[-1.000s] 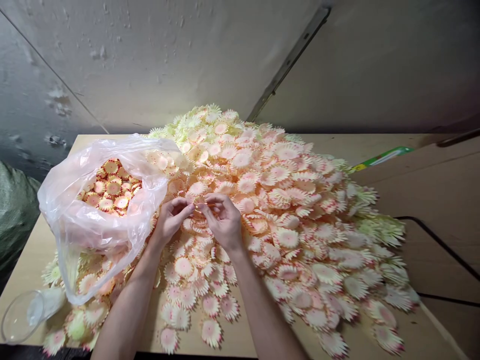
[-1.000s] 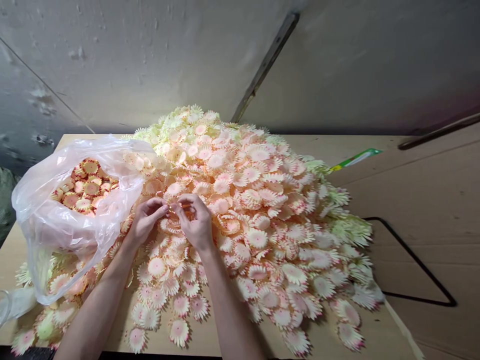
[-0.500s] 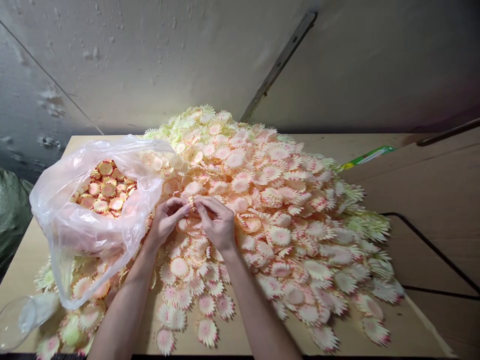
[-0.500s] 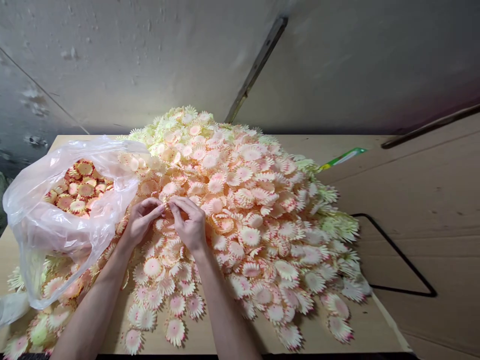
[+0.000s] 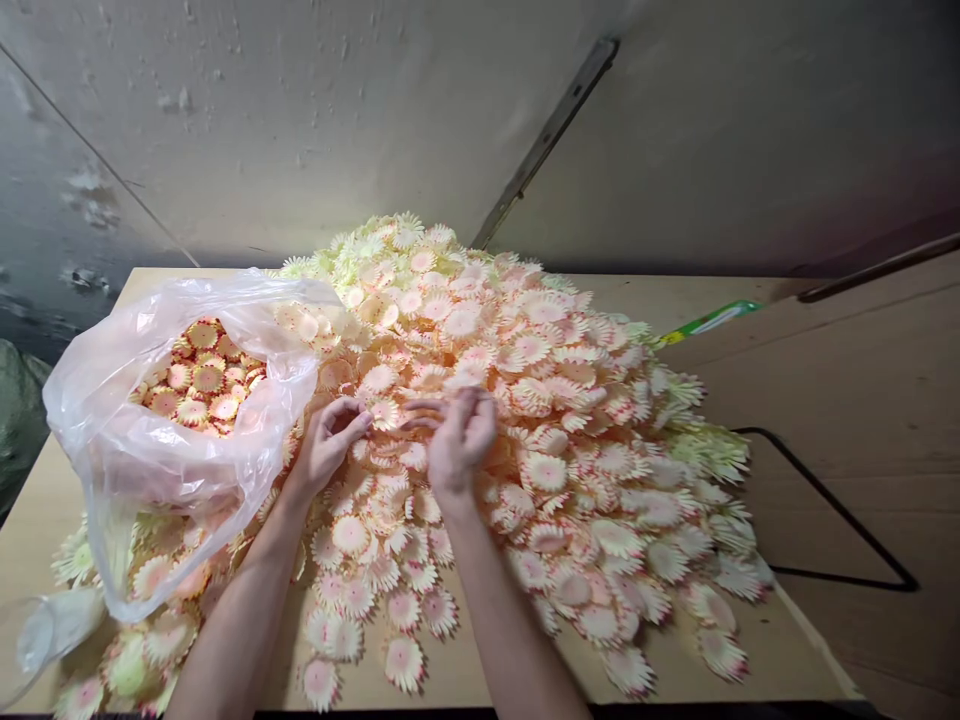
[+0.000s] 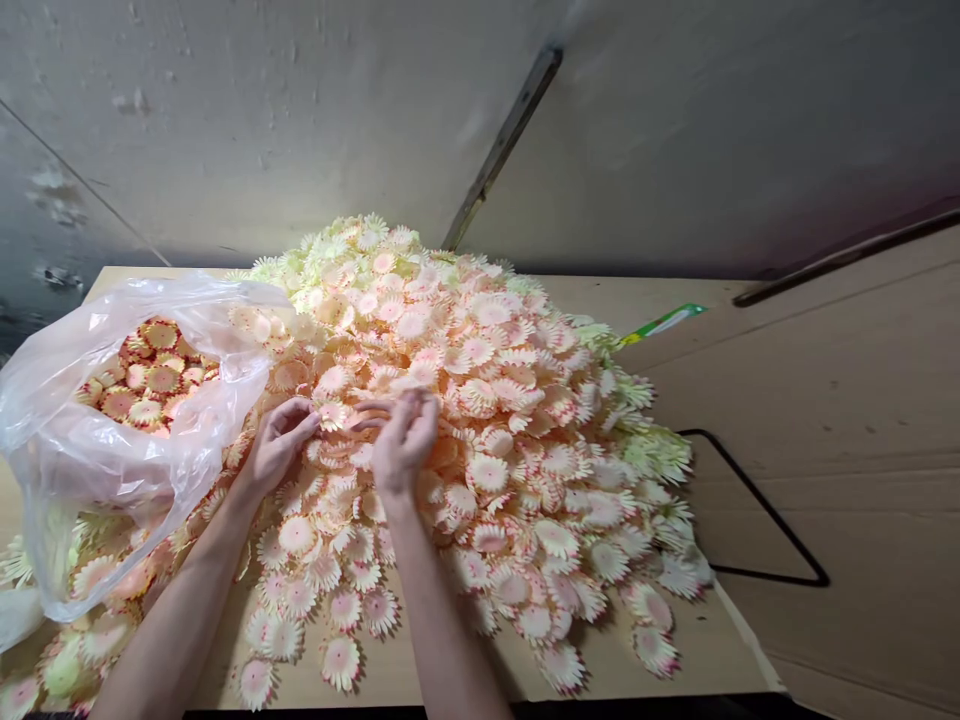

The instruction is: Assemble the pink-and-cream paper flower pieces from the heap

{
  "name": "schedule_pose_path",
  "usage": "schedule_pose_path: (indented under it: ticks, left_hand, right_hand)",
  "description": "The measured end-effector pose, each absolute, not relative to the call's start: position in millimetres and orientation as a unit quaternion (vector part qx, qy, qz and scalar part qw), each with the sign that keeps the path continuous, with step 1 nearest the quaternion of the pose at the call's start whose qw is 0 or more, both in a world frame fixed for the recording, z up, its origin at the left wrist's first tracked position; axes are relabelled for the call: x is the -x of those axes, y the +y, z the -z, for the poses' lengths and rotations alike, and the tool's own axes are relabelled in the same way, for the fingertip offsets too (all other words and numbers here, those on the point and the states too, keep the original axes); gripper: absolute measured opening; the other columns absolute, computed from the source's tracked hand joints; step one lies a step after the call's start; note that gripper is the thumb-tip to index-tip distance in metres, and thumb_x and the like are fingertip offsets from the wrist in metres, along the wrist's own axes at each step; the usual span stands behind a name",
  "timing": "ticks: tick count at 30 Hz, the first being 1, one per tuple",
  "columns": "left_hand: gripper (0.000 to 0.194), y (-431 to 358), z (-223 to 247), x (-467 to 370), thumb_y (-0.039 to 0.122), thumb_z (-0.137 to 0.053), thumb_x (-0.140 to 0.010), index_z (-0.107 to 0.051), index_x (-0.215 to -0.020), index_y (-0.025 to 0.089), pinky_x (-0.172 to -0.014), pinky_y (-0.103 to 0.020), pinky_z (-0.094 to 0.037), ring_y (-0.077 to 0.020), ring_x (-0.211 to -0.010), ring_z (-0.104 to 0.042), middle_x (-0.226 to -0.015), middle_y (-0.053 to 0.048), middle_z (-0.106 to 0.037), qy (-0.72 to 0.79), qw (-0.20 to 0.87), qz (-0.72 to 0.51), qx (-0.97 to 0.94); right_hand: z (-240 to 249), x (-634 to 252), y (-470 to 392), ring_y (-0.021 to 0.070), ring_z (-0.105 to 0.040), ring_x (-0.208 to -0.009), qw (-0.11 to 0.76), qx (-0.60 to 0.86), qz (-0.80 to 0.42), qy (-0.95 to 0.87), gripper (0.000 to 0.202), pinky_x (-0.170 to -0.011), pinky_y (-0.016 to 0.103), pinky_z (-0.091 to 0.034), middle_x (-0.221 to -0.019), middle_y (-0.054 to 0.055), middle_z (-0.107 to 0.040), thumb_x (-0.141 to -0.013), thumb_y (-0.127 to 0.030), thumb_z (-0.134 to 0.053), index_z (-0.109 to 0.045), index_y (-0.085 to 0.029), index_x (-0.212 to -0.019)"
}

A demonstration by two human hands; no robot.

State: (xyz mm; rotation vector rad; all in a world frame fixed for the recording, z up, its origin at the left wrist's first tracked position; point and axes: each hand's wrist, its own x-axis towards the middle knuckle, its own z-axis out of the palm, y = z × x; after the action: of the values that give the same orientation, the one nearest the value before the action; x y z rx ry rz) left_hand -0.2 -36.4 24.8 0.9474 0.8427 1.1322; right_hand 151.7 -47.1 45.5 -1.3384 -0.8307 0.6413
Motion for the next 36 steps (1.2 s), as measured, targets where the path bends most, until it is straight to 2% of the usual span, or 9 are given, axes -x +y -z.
schedule_pose_path:
  ticks: [2, 4, 6, 8, 12, 17, 23, 30, 36]
  left_hand:
    - [0.031, -36, -23, 2, 0.043, -0.08, -0.075, -0.066, -0.079, 0.016, -0.067, -0.021, -0.047, -0.0097, -0.068, -0.055, -0.074, 0.001, -0.06, 0.362, 0.667, -0.522, -0.389]
    - [0.032, -35, -21, 3, 0.043, -0.082, -0.073, -0.067, -0.081, 0.016, -0.068, -0.021, -0.048, -0.0094, -0.069, -0.056, -0.075, 0.001, -0.061, 0.361, 0.667, -0.535, -0.372]
    - [0.032, -34, -22, 2, 0.042, -0.082, -0.073, -0.068, -0.082, 0.015, -0.068, -0.021, -0.048, -0.0093, -0.068, -0.056, -0.076, 0.0, -0.062, 0.368, 0.665, -0.534, -0.371]
    - [0.032, -34, -24, 1, 0.042, -0.082, -0.073, -0.069, -0.083, 0.015, -0.067, -0.021, -0.048, -0.0094, -0.067, -0.056, -0.075, 0.0, -0.063, 0.375, 0.666, -0.521, -0.38]
    - [0.033, -35, -29, 0, 0.043, -0.083, -0.072, -0.072, -0.083, 0.014, -0.067, -0.023, -0.05, -0.0111, -0.067, -0.059, -0.077, -0.002, -0.066, 0.375, 0.673, -0.498, -0.399]
    - [0.029, -35, -30, 1, 0.041, -0.08, -0.076, -0.074, -0.085, 0.014, -0.07, -0.024, -0.051, -0.0128, -0.071, -0.062, -0.082, -0.004, -0.07, 0.361, 0.676, -0.496, -0.408]
    - [0.029, -35, -27, 0, 0.04, -0.08, -0.077, -0.075, -0.091, 0.015, -0.07, -0.023, -0.052, -0.0119, -0.073, -0.063, -0.086, -0.004, -0.071, 0.371, 0.668, -0.506, -0.399]
    - [0.029, -35, -29, 0, 0.036, -0.083, -0.074, -0.074, -0.091, 0.014, -0.075, -0.025, -0.053, -0.0126, -0.074, -0.065, -0.087, -0.005, -0.073, 0.362, 0.669, -0.504, -0.41]
    - [0.03, -34, -29, -2, 0.038, -0.083, -0.073, -0.074, -0.088, 0.014, -0.076, -0.027, -0.052, -0.0139, -0.075, -0.065, -0.085, -0.005, -0.073, 0.386, 0.65, -0.504, -0.417]
  right_hand:
    - [-49, -158, -46, 0.014, -0.062, -0.058, 0.688, 0.581, -0.287, -0.328, 0.029, -0.044, 0.023, -0.049, -0.078, -0.001, -0.055, -0.097, -0.053, -0.044, -0.042, -0.025, -0.101]
    - [-51, -161, -46, 0.0115, -0.06, -0.058, 0.693, 0.577, -0.262, -0.343, 0.03, -0.042, 0.021, -0.045, -0.09, 0.001, -0.057, -0.096, -0.051, -0.05, -0.043, -0.025, -0.106]
    - [-50, -158, -47, 0.0124, -0.061, -0.068, 0.68, 0.576, -0.224, -0.395, 0.033, -0.047, 0.022, -0.048, -0.103, 0.007, -0.059, -0.093, -0.05, -0.056, -0.049, -0.023, -0.111]
    - [-49, -152, -49, 0.0158, -0.063, -0.08, 0.649, 0.573, -0.203, -0.457, 0.032, -0.059, 0.026, -0.054, -0.107, 0.01, -0.061, -0.091, -0.048, -0.061, -0.057, -0.021, -0.109]
    - [-43, -145, -52, 0.0193, -0.067, -0.089, 0.579, 0.544, -0.288, -0.534, 0.031, -0.072, 0.031, -0.058, -0.103, 0.01, -0.07, -0.086, -0.04, -0.069, -0.067, -0.02, -0.11]
    - [-33, -146, -51, 0.0183, -0.07, -0.077, 0.581, 0.543, -0.299, -0.527, 0.02, -0.073, 0.032, -0.06, -0.089, 0.006, -0.076, -0.081, -0.037, -0.076, -0.075, -0.02, -0.092]
    - [-30, -151, -52, 0.0179, -0.068, -0.068, 0.565, 0.544, -0.263, -0.562, 0.019, -0.066, 0.031, -0.057, -0.079, 0.005, -0.075, -0.088, -0.037, -0.069, -0.076, -0.019, -0.086]
    - [-38, -152, -53, 0.0135, -0.052, -0.054, 0.483, 0.556, -0.211, -0.643, 0.035, -0.054, 0.027, -0.045, -0.061, 0.001, -0.059, -0.096, -0.039, -0.055, -0.067, -0.019, -0.07]
    - [-39, -152, -52, 0.0163, -0.061, -0.061, 0.448, 0.541, -0.233, -0.673, 0.031, -0.059, 0.028, -0.049, -0.068, 0.003, -0.067, -0.1, -0.037, -0.049, -0.067, -0.022, -0.08]
